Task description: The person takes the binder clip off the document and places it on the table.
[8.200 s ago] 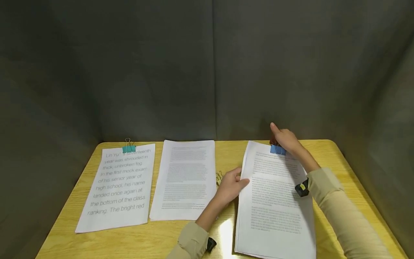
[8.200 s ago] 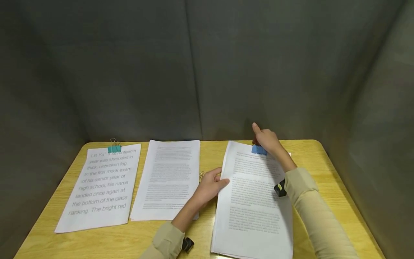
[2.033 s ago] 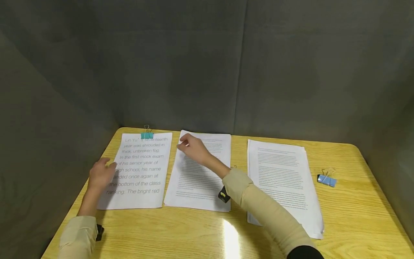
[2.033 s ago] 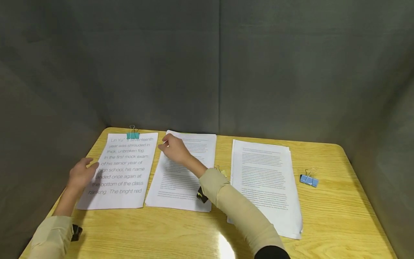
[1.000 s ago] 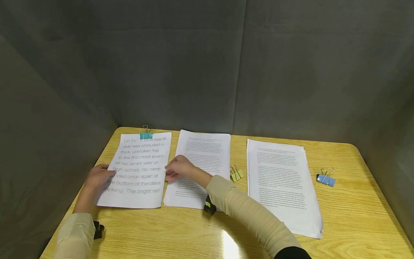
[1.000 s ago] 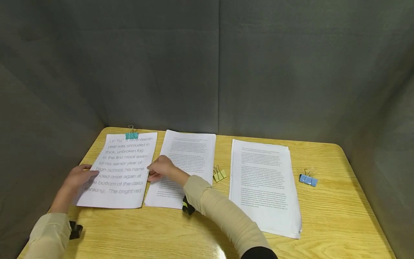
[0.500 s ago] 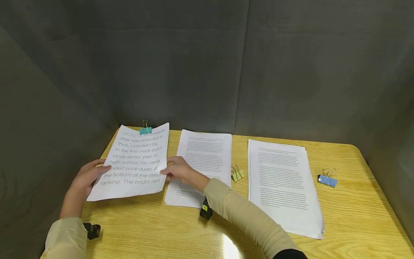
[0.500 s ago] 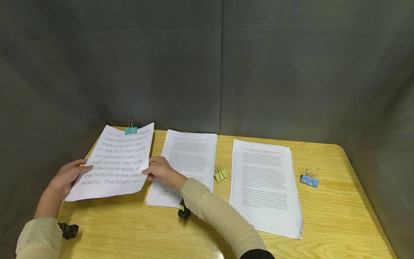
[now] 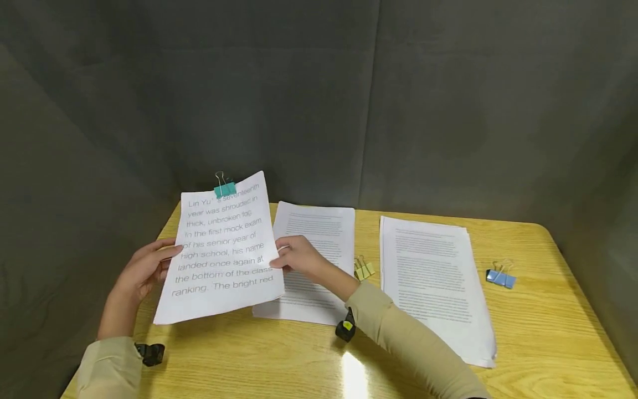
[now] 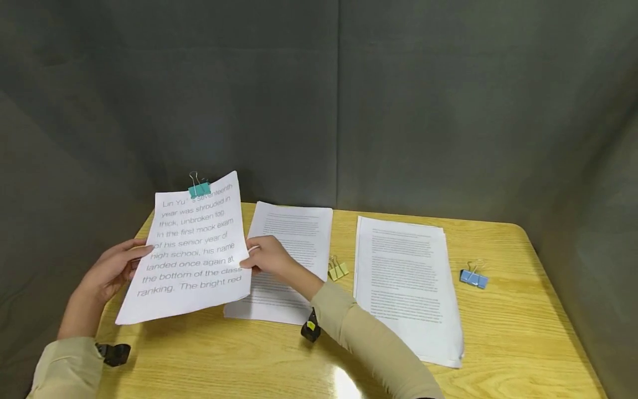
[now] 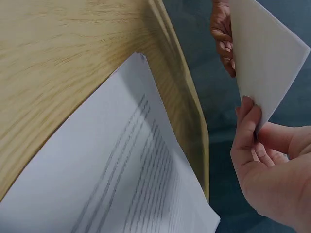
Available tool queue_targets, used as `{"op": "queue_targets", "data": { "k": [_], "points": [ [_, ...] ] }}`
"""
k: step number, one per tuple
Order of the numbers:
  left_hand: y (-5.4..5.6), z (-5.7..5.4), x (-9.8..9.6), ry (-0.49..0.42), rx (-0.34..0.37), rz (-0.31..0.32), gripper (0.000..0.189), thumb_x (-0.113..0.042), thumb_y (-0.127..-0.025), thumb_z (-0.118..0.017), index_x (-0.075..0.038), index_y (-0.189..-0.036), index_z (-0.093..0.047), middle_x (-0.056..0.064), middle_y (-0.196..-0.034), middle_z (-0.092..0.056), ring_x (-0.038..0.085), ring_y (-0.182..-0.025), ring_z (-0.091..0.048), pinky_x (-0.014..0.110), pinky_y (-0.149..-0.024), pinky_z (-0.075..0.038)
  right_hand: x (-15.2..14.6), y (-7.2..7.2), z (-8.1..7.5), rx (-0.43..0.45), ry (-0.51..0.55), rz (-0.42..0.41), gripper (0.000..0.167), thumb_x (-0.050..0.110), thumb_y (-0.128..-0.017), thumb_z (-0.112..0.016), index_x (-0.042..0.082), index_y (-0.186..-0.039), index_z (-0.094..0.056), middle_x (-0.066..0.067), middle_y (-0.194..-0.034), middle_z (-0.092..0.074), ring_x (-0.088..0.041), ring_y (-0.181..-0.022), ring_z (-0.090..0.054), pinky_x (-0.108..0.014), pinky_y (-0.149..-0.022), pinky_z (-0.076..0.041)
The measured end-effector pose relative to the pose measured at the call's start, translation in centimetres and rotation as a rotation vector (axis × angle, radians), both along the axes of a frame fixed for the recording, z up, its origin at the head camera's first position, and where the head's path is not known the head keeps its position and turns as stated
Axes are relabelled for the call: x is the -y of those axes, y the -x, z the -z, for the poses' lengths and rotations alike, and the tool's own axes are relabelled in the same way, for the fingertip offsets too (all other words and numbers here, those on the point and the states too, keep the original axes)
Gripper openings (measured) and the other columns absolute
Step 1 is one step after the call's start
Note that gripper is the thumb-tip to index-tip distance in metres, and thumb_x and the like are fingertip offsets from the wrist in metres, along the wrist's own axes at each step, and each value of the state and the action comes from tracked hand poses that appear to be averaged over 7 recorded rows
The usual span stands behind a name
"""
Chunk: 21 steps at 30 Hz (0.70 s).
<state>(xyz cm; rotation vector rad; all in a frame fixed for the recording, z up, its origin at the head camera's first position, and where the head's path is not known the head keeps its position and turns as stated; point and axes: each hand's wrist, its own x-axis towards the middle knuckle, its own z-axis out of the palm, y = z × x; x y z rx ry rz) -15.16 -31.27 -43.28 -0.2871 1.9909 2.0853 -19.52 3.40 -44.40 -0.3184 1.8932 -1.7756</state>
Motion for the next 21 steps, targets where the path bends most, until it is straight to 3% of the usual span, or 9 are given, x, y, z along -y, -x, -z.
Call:
{"op": "queue_targets", "data": {
  "k": [6, 12, 17, 21],
  "points": [
    [1.9, 0.4, 1.1, -0.070, -0.016, 0.077, 0.035, -0.013, -0.105, -0.063, 0.001, -0.133, -0.047, -0.003, -0.095, -0.076, 0.014, -0.081, -0.075, 0.029, -0.067, -0.061, -0.1, -0.5, -0.7, 0.023, -0.083, 0.015, 0.025, -0.009, -0.091, -0.068, -0.010, -0.116, -0.067, -0.016, -0.092, -0.077, -0.021, -0.086, -0.075, -0.034, -0.075, -0.061],
    [2.4, -1.0, -2.6, -0.063, -0.062, 0.110, 0.038, -0.009, -0.105, -0.061, 0.008, -0.135, -0.046, -0.002, -0.096, -0.076, 0.014, -0.082, -0.076, 0.029, -0.069, -0.061, -3.7, -1.3, -1.6, -0.014, -0.099, 0.040, 0.020, -0.009, -0.092, -0.069, -0.011, -0.112, -0.067, -0.014, -0.088, -0.077, -0.020, -0.082, -0.075, -0.031, -0.070, -0.059],
    [2.5, -1.3, -5.0, 0.000, -0.094, 0.135, 0.042, -0.007, -0.105, -0.060, 0.013, -0.138, -0.044, -0.001, -0.096, -0.076, 0.014, -0.081, -0.076, 0.029, -0.071, -0.061, -6.4, -2.1, -2.2, -0.024, -0.080, 0.026, 0.023, -0.006, -0.092, -0.069, -0.011, -0.114, -0.067, -0.013, -0.094, -0.078, -0.014, -0.072, -0.067, -0.026, -0.063, -0.051],
    [2.6, -1.2, -6.7, 0.026, -0.114, 0.150, 0.039, -0.006, -0.104, -0.060, 0.013, -0.136, -0.046, 0.002, -0.098, -0.076, 0.015, -0.081, -0.076, 0.030, -0.073, -0.061, -8.3, -2.6, -2.7, -0.009, -0.064, 0.014, 0.028, -0.003, -0.092, -0.069, -0.011, -0.119, -0.066, -0.013, -0.102, -0.077, -0.015, -0.075, -0.067, -0.027, -0.065, -0.051]
  ]
}}
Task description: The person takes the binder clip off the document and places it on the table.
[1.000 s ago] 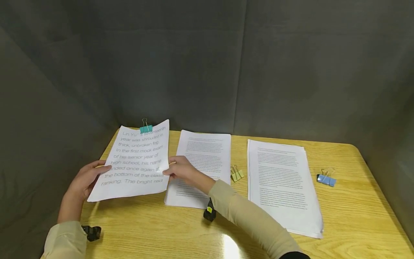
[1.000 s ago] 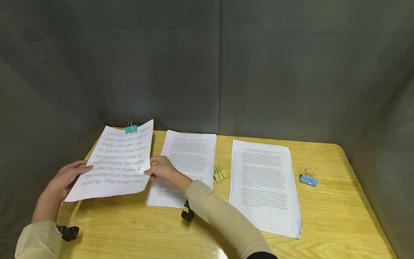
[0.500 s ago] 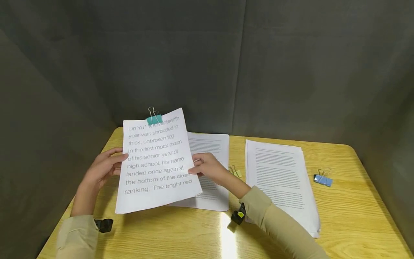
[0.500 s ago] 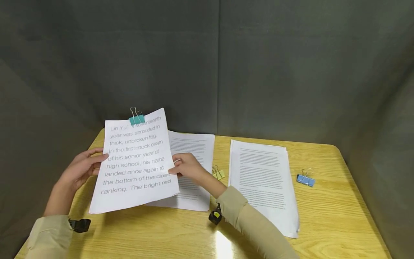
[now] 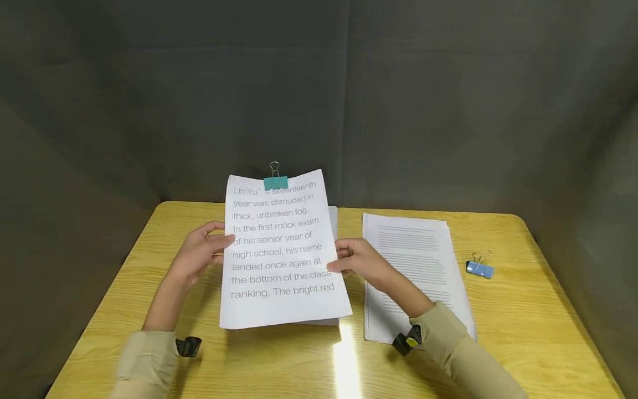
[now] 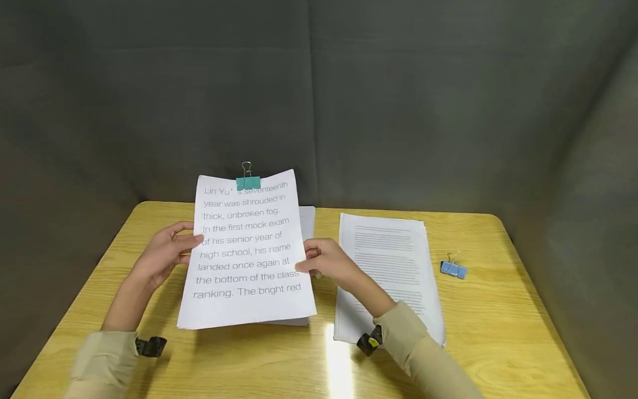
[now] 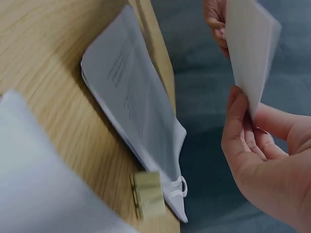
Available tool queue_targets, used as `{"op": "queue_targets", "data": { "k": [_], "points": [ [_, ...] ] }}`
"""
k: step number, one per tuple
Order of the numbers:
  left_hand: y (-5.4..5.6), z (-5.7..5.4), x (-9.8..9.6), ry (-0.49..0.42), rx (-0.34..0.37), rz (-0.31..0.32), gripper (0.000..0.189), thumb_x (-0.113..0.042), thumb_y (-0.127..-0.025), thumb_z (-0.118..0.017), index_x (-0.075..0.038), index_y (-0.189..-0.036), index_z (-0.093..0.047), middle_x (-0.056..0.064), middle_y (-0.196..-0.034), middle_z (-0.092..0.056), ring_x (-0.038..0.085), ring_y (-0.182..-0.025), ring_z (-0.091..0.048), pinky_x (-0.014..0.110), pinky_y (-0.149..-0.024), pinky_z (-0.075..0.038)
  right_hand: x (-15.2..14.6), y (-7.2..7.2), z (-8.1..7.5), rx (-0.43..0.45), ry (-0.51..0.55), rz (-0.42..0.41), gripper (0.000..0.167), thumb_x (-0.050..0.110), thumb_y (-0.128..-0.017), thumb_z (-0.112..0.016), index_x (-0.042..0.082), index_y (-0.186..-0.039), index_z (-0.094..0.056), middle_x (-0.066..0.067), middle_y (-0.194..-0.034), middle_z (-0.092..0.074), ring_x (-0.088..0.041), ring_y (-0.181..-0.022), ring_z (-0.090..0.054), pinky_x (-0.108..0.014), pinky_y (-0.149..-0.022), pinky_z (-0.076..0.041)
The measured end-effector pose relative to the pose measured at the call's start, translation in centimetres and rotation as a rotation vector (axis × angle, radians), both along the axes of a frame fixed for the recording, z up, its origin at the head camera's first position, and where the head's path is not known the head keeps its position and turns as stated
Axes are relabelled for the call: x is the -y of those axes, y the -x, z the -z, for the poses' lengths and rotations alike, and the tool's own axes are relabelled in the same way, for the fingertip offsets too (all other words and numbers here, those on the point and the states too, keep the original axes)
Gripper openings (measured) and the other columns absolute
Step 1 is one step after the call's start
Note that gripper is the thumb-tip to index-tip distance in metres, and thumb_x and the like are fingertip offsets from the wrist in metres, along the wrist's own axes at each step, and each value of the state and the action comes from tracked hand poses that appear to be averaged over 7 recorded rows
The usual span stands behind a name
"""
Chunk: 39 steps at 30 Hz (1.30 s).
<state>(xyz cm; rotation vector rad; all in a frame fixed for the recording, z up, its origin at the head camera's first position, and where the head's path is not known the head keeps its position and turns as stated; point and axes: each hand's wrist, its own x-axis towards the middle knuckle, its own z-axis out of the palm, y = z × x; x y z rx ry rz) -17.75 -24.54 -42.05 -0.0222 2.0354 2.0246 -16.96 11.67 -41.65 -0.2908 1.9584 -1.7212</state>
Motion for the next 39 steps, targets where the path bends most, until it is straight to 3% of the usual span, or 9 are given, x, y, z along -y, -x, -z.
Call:
{"op": "queue_targets", "data": {
  "k": [4, 11, 20, 31, 39],
  "points": [
    [0.0, 0.2, -1.6, -0.003, -0.008, 0.005, 0.037, -0.005, -0.104, -0.060, 0.012, -0.135, -0.048, 0.004, -0.099, -0.076, 0.016, -0.080, -0.076, 0.032, -0.073, -0.062, -1.3, -0.1, -0.4, 0.047, 0.037, 0.046, 0.035, 0.000, -0.095, -0.066, -0.013, -0.127, -0.062, -0.012, -0.109, -0.077, -0.019, -0.090, -0.075, -0.032, -0.077, -0.059],
    [-0.1, 0.9, -4.2, -0.020, 0.005, 0.022, 0.035, -0.004, -0.103, -0.061, 0.012, -0.133, -0.051, 0.004, -0.094, -0.075, 0.013, -0.075, -0.073, 0.024, -0.065, -0.058, -2.8, 0.5, -0.8, 0.099, 0.073, 0.226, 0.033, 0.008, -0.102, -0.061, -0.011, -0.129, -0.059, -0.004, -0.097, -0.075, -0.016, -0.078, -0.072, -0.030, -0.071, -0.058],
    [-0.7, 1.9, -7.8, -0.030, 0.027, 0.079, 0.029, -0.001, -0.101, -0.061, 0.009, -0.127, -0.055, 0.013, -0.097, -0.077, 0.017, -0.075, -0.075, 0.026, -0.062, -0.059, -6.3, 1.7, -0.5, 0.097, 0.078, 0.362, 0.022, 0.007, -0.103, -0.060, -0.007, -0.121, -0.059, -0.002, -0.092, -0.075, -0.014, -0.075, -0.071, -0.028, -0.069, -0.057],
    [-1.9, 2.5, -9.0, -0.041, 0.048, 0.076, 0.025, -0.001, -0.099, -0.064, 0.007, -0.122, -0.057, 0.013, -0.095, -0.077, 0.017, -0.076, -0.075, 0.026, -0.060, -0.058, -8.7, 2.0, -0.6, 0.078, -0.046, 0.339, 0.027, 0.010, -0.102, -0.065, -0.010, -0.118, -0.058, -0.004, -0.095, -0.071, -0.014, -0.078, -0.069, -0.027, -0.074, -0.059],
    [-2.7, 2.5, -9.6, -0.045, 0.018, 0.143, 0.026, -0.001, -0.099, -0.063, 0.009, -0.123, -0.057, 0.015, -0.093, -0.076, 0.019, -0.070, -0.073, 0.026, -0.057, -0.058, -8.8, 4.5, -1.6, 0.048, -0.121, 0.270, 0.037, 0.018, -0.104, -0.063, -0.009, -0.129, -0.058, -0.002, -0.105, -0.073, -0.016, -0.087, -0.070, -0.027, -0.077, -0.057]
  ]
}}
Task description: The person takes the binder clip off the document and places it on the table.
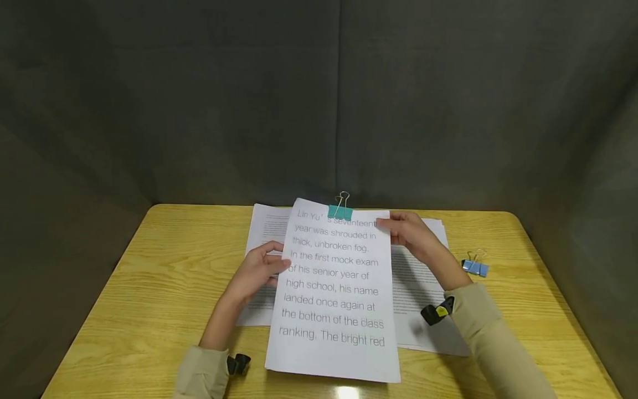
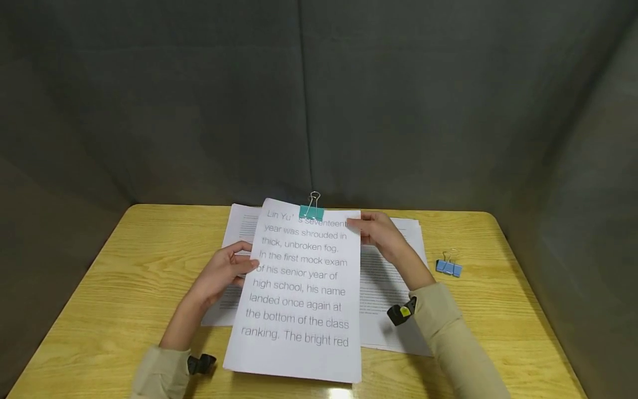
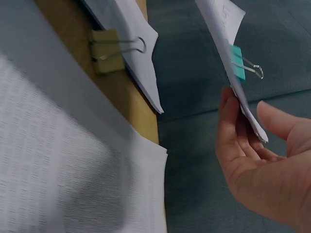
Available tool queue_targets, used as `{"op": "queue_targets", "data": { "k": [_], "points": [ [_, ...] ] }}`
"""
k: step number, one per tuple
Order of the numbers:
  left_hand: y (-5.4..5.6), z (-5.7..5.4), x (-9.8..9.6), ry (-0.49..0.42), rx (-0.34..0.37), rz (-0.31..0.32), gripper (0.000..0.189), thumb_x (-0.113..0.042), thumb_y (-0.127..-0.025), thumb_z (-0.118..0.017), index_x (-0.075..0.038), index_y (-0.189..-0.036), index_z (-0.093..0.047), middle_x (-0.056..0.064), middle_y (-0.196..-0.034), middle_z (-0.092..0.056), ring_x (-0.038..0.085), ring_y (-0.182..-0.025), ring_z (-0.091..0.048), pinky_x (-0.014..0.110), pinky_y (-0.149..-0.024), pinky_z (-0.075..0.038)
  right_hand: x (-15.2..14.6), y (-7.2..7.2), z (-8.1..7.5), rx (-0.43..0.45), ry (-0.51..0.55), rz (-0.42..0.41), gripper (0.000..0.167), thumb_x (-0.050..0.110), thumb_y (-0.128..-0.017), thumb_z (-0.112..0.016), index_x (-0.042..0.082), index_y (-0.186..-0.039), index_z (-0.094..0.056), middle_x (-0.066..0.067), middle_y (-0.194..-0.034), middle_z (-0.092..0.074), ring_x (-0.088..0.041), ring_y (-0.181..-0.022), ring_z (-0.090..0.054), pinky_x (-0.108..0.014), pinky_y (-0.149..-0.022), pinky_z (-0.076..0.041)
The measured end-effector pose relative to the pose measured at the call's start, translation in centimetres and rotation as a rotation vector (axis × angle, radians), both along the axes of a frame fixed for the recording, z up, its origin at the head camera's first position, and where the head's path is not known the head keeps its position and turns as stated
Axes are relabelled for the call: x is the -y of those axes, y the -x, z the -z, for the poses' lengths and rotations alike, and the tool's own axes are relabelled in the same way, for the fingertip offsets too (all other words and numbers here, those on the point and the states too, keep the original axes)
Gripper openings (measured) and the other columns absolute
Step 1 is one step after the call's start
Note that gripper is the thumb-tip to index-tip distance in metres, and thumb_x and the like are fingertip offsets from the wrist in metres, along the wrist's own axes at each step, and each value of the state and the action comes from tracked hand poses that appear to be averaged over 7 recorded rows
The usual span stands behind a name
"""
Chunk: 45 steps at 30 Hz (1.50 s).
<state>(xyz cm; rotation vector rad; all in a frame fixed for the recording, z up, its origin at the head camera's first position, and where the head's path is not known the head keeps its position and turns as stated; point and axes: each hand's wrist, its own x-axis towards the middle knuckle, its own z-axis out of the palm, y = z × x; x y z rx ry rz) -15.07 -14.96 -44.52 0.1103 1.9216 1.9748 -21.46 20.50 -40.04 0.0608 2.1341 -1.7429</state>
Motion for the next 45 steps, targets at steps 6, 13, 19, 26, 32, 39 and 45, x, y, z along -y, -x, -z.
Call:
{"op": "queue_targets", "data": {
  "k": [6, 13, 19, 26, 32, 39, 45],
  "points": [
    [-0.5, -0.1, -0.4, 0.014, -0.032, 0.088, 0.025, -0.002, -0.099, -0.064, 0.008, -0.120, -0.058, 0.017, -0.091, -0.076, 0.021, -0.068, -0.073, 0.028, -0.057, -0.057, 0.2, 2.1, -0.9, -0.020, -0.136, -0.094, 0.045, 0.024, -0.101, -0.067, -0.009, -0.131, -0.062, -0.007, -0.112, -0.072, -0.019, -0.099, -0.066, -0.033, -0.084, -0.052],
    [-0.9, -0.1, -0.9, 0.027, -0.039, 0.109, 0.022, -0.002, -0.099, -0.063, 0.006, -0.119, -0.059, 0.014, -0.088, -0.076, 0.021, -0.065, -0.071, 0.027, -0.055, -0.055, 0.7, 3.4, -0.9, -0.010, -0.097, -0.190, 0.049, 0.024, -0.101, -0.066, -0.009, -0.137, -0.058, -0.014, -0.121, -0.072, -0.020, -0.102, -0.069, -0.030, -0.090, -0.053],
    [-1.2, 0.0, -0.7, 0.020, -0.029, 0.086, 0.020, -0.001, -0.099, -0.062, 0.005, -0.118, -0.059, 0.013, -0.089, -0.076, 0.020, -0.067, -0.070, 0.026, -0.054, -0.054, 1.1, 3.7, -0.9, -0.002, 0.010, -0.268, 0.053, 0.025, -0.107, -0.055, -0.014, -0.144, -0.049, -0.024, -0.135, -0.063, -0.022, -0.108, -0.067, -0.029, -0.092, -0.054],
    [-1.4, 0.1, -0.5, 0.019, -0.030, 0.083, 0.023, -0.002, -0.100, -0.062, 0.007, -0.121, -0.059, 0.014, -0.090, -0.076, 0.020, -0.066, -0.071, 0.026, -0.055, -0.055, 1.3, 3.9, -1.0, -0.025, 0.042, -0.334, 0.049, 0.017, -0.104, -0.057, -0.013, -0.143, -0.050, -0.019, -0.131, -0.067, -0.024, -0.111, -0.066, -0.033, -0.094, -0.053],
    [-1.4, 0.2, -0.4, 0.011, -0.027, 0.085, 0.024, -0.002, -0.099, -0.062, 0.007, -0.122, -0.058, 0.014, -0.091, -0.076, 0.020, -0.066, -0.071, 0.026, -0.055, -0.054, 1.4, 3.9, -1.4, -0.028, 0.048, -0.346, 0.049, 0.016, -0.103, -0.057, -0.011, -0.143, -0.051, -0.023, -0.131, -0.066, -0.025, -0.109, -0.067, -0.034, -0.092, -0.054],
    [-1.4, 0.3, -0.3, -0.002, -0.025, 0.102, 0.023, -0.002, -0.099, -0.062, 0.007, -0.120, -0.058, 0.015, -0.092, -0.076, 0.021, -0.067, -0.072, 0.026, -0.055, -0.055, 1.7, 3.8, -1.6, -0.042, -0.016, -0.352, 0.048, 0.021, -0.102, -0.059, -0.011, -0.138, -0.056, -0.010, -0.116, -0.071, -0.026, -0.108, -0.063, -0.038, -0.093, -0.050],
    [-1.4, 0.3, -0.3, -0.014, -0.020, 0.116, 0.023, -0.002, -0.100, -0.062, 0.007, -0.120, -0.058, 0.015, -0.091, -0.076, 0.022, -0.069, -0.073, 0.026, -0.056, -0.056, 2.5, 3.6, -1.6, -0.075, -0.036, -0.266, 0.042, 0.025, -0.101, -0.065, -0.009, -0.126, -0.065, -0.013, -0.109, -0.072, -0.027, -0.105, -0.065, -0.037, -0.093, -0.051]
  ]
}}
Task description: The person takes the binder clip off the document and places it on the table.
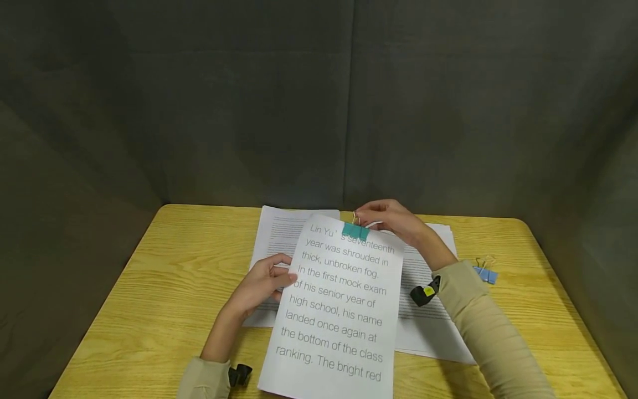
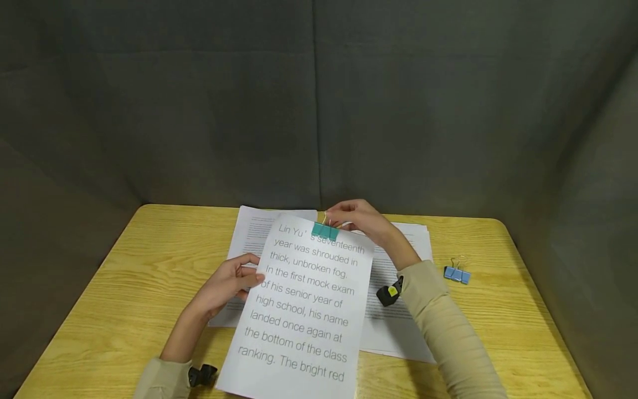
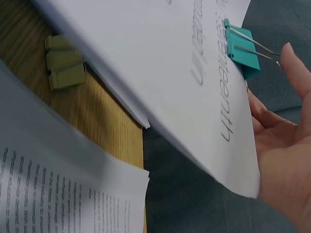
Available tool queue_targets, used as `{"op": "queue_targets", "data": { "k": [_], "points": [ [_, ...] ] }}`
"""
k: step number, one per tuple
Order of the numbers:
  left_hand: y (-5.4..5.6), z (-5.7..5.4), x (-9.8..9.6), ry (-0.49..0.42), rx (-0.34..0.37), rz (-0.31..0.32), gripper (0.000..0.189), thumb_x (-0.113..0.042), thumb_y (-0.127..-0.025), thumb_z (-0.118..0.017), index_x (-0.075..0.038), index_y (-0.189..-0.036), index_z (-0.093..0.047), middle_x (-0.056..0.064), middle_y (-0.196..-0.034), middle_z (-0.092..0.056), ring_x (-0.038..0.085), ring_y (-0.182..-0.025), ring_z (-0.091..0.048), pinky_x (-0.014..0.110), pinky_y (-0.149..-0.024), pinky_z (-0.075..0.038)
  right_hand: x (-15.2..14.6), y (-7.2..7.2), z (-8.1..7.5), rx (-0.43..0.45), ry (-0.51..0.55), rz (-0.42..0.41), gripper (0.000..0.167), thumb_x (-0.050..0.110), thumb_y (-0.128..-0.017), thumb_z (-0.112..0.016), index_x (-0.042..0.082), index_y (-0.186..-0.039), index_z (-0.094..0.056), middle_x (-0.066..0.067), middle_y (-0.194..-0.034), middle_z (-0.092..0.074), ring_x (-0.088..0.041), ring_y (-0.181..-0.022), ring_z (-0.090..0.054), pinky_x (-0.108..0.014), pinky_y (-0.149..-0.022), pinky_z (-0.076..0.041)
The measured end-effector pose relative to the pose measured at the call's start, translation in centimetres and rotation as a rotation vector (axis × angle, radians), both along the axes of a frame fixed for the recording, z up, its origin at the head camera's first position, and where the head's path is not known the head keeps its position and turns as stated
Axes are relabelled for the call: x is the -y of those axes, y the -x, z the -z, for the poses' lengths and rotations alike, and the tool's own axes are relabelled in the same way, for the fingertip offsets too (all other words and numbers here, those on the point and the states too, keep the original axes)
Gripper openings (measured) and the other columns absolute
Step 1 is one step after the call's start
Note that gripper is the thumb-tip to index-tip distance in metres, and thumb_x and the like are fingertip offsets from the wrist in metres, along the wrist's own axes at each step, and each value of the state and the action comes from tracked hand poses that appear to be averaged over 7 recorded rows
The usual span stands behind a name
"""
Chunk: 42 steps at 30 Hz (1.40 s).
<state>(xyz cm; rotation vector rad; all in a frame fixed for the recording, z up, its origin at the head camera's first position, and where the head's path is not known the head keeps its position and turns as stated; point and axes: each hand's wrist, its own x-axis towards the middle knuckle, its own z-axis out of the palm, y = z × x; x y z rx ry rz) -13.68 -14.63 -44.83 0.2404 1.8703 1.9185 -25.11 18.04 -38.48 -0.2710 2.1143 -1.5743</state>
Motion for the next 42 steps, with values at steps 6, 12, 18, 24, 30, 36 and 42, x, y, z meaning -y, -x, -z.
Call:
{"op": "queue_targets", "data": {
  "k": [6, 12, 18, 24, 30, 36, 42],
  "points": [
    [-0.1, 0.0, 0.3, 0.014, 0.001, -0.007, 0.024, -0.002, -0.100, -0.063, 0.007, -0.122, -0.058, 0.016, -0.092, -0.076, 0.022, -0.069, -0.073, 0.026, -0.056, -0.056, 0.8, -0.2, -0.2, -0.050, -0.022, 0.037, 0.042, 0.025, -0.099, -0.066, -0.009, -0.123, -0.067, -0.013, -0.108, -0.073, -0.027, -0.104, -0.065, -0.039, -0.095, -0.050],
    [-0.3, 0.1, 1.0, 0.049, -0.009, -0.009, 0.022, -0.003, -0.100, -0.063, 0.006, -0.120, -0.059, 0.017, -0.095, -0.076, 0.025, -0.072, -0.073, 0.029, -0.057, -0.057, 1.5, -0.2, -0.4, -0.058, 0.032, 0.145, 0.040, 0.025, -0.101, -0.066, -0.010, -0.120, -0.065, -0.004, -0.100, -0.072, -0.020, -0.096, -0.066, -0.032, -0.089, -0.055],
    [-0.5, 0.0, 1.9, 0.053, 0.006, -0.028, 0.023, -0.002, -0.100, -0.063, 0.007, -0.121, -0.059, 0.017, -0.094, -0.076, 0.025, -0.074, -0.073, 0.028, -0.058, -0.058, 2.3, -0.1, -0.2, -0.064, 0.157, 0.245, 0.043, 0.024, -0.101, -0.066, -0.014, -0.122, -0.063, -0.004, -0.096, -0.072, -0.017, -0.087, -0.068, -0.028, -0.085, -0.058],
    [-0.5, -0.2, 2.6, 0.068, -0.002, -0.033, 0.021, -0.002, -0.100, -0.063, 0.006, -0.119, -0.059, 0.016, -0.093, -0.075, 0.025, -0.073, -0.073, 0.028, -0.058, -0.057, 3.4, 0.1, -0.1, -0.076, 0.214, 0.308, 0.044, 0.026, -0.100, -0.068, -0.013, -0.120, -0.063, -0.002, -0.091, -0.070, -0.014, -0.082, -0.065, -0.023, -0.081, -0.057],
    [-1.0, -0.1, 4.7, 0.119, -0.032, -0.052, 0.024, -0.005, -0.101, -0.063, 0.007, -0.122, -0.059, 0.016, -0.095, -0.076, 0.026, -0.075, -0.074, 0.031, -0.061, -0.059, 4.0, 0.8, 0.1, -0.067, 0.299, 0.339, 0.039, 0.022, -0.101, -0.066, -0.013, -0.117, -0.062, -0.002, -0.085, -0.066, -0.011, -0.073, -0.063, -0.023, -0.074, -0.058],
    [-1.6, -0.4, 7.9, 0.129, -0.046, -0.115, 0.030, -0.005, -0.102, -0.062, 0.011, -0.127, -0.056, 0.020, -0.099, -0.075, 0.028, -0.079, -0.075, 0.035, -0.063, -0.061, 4.8, 1.1, 0.5, 0.016, 0.382, 0.297, 0.033, 0.021, -0.101, -0.063, -0.007, -0.117, -0.058, -0.001, -0.082, -0.063, -0.010, -0.071, -0.066, -0.025, -0.071, -0.058],
    [-2.3, -1.1, 10.8, 0.134, -0.024, -0.186, 0.037, -0.007, -0.104, -0.061, 0.013, -0.133, -0.052, 0.019, -0.103, -0.075, 0.026, -0.081, -0.075, 0.036, -0.064, -0.061, 6.3, 1.4, 1.1, 0.041, 0.355, 0.230, 0.041, 0.027, -0.102, -0.060, -0.007, -0.124, -0.057, -0.002, -0.087, -0.061, -0.010, -0.075, -0.068, -0.030, -0.078, -0.059]
  ]
}}
